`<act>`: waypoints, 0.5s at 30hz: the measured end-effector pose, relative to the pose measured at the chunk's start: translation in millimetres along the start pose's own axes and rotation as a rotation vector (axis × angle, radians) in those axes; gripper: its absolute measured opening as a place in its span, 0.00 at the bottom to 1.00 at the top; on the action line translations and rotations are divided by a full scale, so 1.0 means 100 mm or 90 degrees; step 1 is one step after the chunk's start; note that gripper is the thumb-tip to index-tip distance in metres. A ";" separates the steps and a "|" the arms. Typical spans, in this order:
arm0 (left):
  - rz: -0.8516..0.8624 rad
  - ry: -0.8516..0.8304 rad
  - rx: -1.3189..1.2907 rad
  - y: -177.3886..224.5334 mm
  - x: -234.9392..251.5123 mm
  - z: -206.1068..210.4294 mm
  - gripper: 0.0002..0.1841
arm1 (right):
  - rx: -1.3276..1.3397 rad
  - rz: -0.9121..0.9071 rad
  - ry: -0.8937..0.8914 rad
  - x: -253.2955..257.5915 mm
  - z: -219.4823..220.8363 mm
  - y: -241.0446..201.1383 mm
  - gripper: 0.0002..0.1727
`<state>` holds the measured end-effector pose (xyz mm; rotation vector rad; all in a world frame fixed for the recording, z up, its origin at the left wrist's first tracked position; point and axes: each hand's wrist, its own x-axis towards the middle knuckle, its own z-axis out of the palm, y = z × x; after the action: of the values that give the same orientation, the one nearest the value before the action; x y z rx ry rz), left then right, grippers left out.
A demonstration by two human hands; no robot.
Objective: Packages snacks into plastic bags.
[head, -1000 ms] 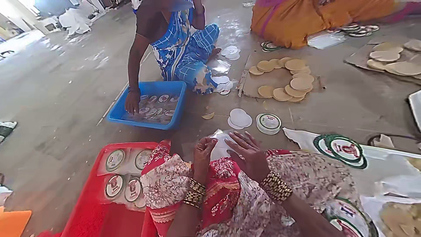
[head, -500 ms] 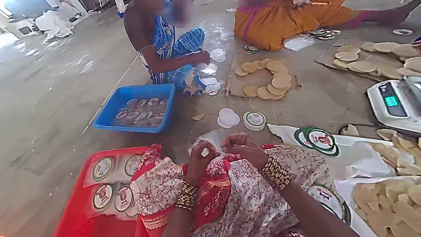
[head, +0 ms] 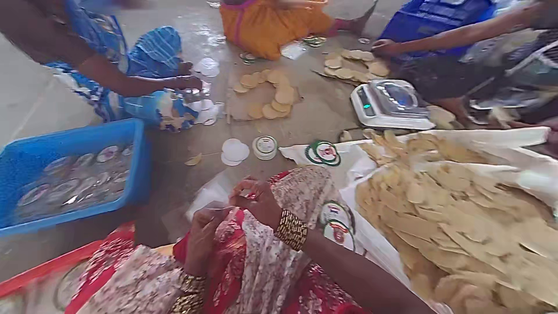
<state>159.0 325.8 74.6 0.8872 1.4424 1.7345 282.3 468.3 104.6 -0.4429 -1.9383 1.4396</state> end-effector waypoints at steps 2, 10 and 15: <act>0.023 0.024 0.055 0.02 -0.03 0.02 0.04 | -0.073 0.018 -0.007 -0.14 -0.25 -0.09 0.13; 0.061 0.237 0.001 0.06 -0.09 -0.01 0.07 | -0.458 0.423 -0.057 -1.18 -1.77 -0.44 0.27; 0.048 0.224 0.009 0.02 -0.02 0.00 0.09 | -0.521 0.564 -0.054 -1.66 -1.68 -0.27 0.40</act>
<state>159.7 324.0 76.7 0.6726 1.6629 2.0144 519.9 473.8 105.4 -1.8057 -2.4859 1.0227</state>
